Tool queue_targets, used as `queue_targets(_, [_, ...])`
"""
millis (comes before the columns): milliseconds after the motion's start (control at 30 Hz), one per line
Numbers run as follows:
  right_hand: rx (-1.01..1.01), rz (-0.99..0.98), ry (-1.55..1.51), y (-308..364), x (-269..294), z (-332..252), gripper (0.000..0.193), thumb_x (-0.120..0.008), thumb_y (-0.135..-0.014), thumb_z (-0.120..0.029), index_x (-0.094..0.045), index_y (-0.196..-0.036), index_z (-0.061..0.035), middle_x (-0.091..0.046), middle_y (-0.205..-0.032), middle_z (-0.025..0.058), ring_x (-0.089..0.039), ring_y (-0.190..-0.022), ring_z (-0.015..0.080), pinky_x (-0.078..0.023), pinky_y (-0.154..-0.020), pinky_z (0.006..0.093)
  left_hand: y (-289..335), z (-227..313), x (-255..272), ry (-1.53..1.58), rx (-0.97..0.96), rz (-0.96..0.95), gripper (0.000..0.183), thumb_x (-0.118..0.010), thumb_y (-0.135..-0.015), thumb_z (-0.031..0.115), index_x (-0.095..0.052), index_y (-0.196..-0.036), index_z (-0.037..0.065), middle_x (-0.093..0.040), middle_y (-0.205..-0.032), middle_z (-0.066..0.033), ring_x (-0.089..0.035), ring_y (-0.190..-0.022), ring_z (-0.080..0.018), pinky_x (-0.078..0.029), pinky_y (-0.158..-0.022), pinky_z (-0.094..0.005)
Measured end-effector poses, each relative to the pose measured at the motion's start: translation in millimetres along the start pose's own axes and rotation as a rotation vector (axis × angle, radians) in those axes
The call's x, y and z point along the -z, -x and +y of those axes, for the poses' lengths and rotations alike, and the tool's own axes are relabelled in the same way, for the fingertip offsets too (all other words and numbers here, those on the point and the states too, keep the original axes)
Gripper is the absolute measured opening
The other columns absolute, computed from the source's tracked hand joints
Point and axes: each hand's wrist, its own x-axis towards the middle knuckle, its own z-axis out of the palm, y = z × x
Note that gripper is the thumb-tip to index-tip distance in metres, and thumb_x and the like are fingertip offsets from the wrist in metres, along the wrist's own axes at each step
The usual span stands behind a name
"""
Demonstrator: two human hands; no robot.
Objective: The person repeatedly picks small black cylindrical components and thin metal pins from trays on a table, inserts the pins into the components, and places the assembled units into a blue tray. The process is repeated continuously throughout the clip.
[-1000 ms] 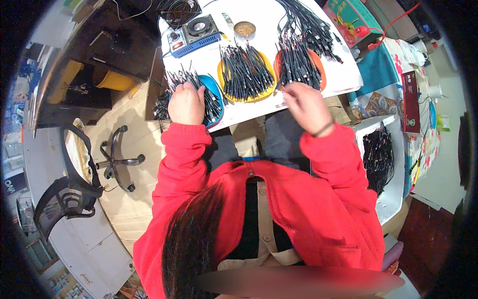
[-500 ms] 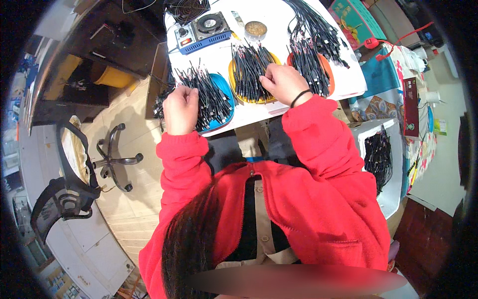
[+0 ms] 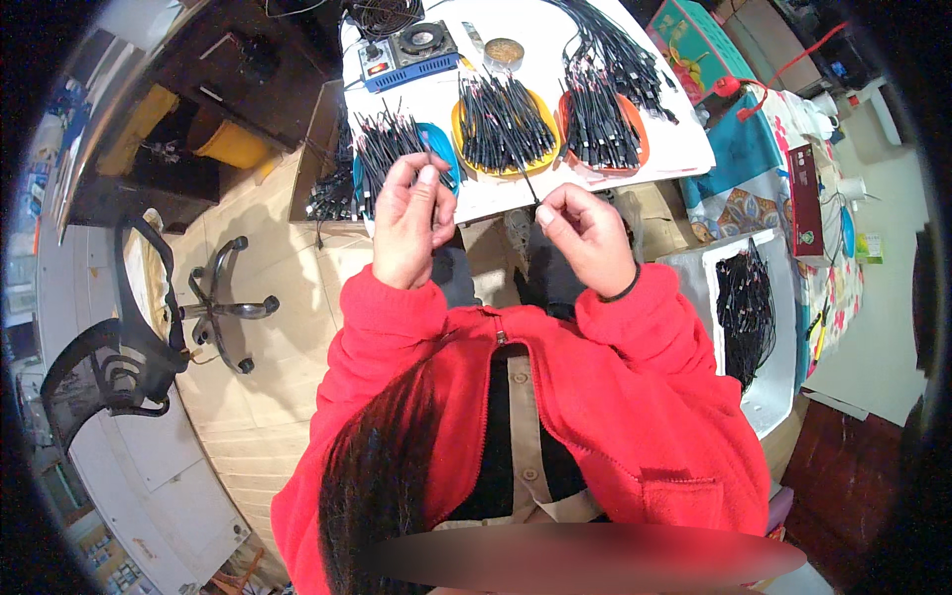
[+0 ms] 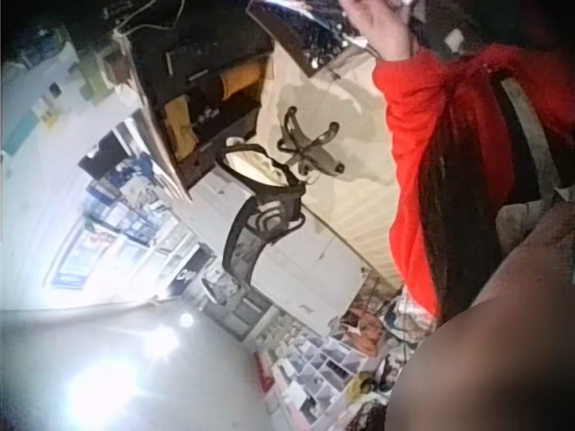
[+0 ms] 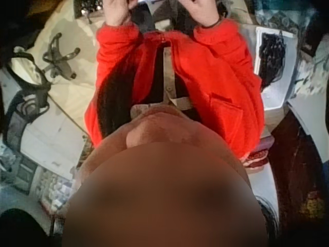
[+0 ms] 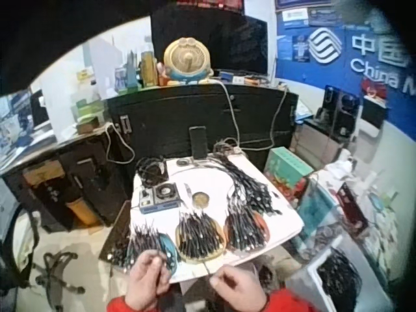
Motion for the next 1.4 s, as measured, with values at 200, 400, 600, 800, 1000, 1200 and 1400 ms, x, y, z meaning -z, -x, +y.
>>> queue_targets(200, [0.189, 0.055, 0.215, 43.0, -16.4, -25.2, 0.014, -0.063, -0.084, -0.013, -0.055, -0.082, -0.0005, -0.053, -0.071, 0.0071, -0.052, -0.056, 0.0137, -0.042, -0.051, 0.0261, 28.5, -9.3, -28.1, 0.085, -0.06, -0.016, 0.015, -0.042, -0.098, 0.016, -0.05, -0.096, 0.003, -0.059, -0.075, -0.0087, -0.045, -0.053, -0.0071, -0.031, -0.047, -0.0172])
queue_targets(400, [0.361, 0.078, 0.291, 59.1, -29.7, -24.3, 0.013, -0.065, -0.081, -0.01, -0.055, -0.079, -0.0011, -0.053, -0.071, 0.0102, -0.055, -0.058, 0.0235, -0.044, -0.053, 0.0316, 47.1, -9.7, -41.8, 0.189, -0.127, -0.006, 0.015, -0.046, -0.096, 0.012, -0.054, -0.101, 0.001, -0.064, -0.091, -0.0154, -0.056, -0.064, -0.0117, -0.043, -0.055, -0.0219])
queue_targets(600, [0.423, 0.077, 0.383, 64.2, -36.0, -12.6, 0.014, -0.066, -0.079, -0.012, -0.056, -0.08, -0.0015, -0.054, -0.071, 0.0109, -0.055, -0.062, 0.0277, -0.044, -0.055, 0.0353, 62.3, -9.1, -42.5, 0.299, -0.099, -0.08, 0.015, -0.049, -0.094, 0.008, -0.057, -0.102, -0.002, -0.061, -0.106, -0.0246, -0.062, -0.1, -0.0372, -0.053, -0.085, -0.0445])
queue_targets(800, [0.347, 0.011, 0.336, 57.8, -24.2, -18.5, 0.016, -0.063, -0.084, -0.016, -0.058, -0.087, -0.0011, -0.057, -0.077, 0.0111, -0.057, -0.067, 0.0235, -0.045, -0.061, 0.0298, 65.3, -15.0, -42.5, 0.119, -0.149, -0.081, 0.011, -0.054, -0.091, 0.004, -0.059, -0.099, -0.002, -0.065, -0.095, -0.0208, -0.062, -0.071, -0.0183, -0.051, -0.065, -0.0271])
queue_targets(1000, [0.148, 0.025, -0.264, 28.7, -8.9, -37.8, 0.014, -0.062, -0.089, -0.012, -0.058, -0.094, 0.0001, -0.06, -0.083, 0.0014, -0.056, -0.072, 0.0057, -0.046, -0.065, 0.0195, 66.5, -23.3, -45.9, 0.148, -0.13, -0.089, 0.01, -0.058, -0.088, 0.002, -0.06, -0.096, -0.004, -0.067, -0.085, -0.0139, -0.05, -0.058, -0.0077, -0.04, -0.054, -0.0188])
queue_targets(1200, [0.146, -0.056, -0.305, 19.6, -13.0, -45.1, 0.012, -0.063, -0.087, -0.009, -0.059, -0.095, -0.0006, -0.061, -0.083, 0.0014, -0.058, -0.072, 0.0059, -0.047, -0.064, 0.0177, 65.7, -25.2, -45.5, 0.158, -0.12, -0.12, 0.01, -0.058, -0.088, 0.002, -0.06, -0.096, -0.004, -0.065, -0.081, -0.0119, -0.047, -0.057, -0.0071, -0.038, -0.052, -0.0189])
queue_targets(1400, [-0.183, -0.101, -0.725, 23.4, -18.4, -28.2, 0.012, -0.06, -0.089, -0.015, -0.058, -0.094, -0.0043, -0.059, -0.078, 0.0, -0.051, -0.064, 0.0045, -0.039, -0.056, 0.0176, 69.3, -22.4, -42.2, 0.355, -0.019, -0.177, 0.008, -0.056, -0.09, 0.006, -0.057, -0.094, -0.001, -0.061, -0.076, -0.0083, -0.042, -0.054, -0.0062, -0.034, -0.05, -0.0191])
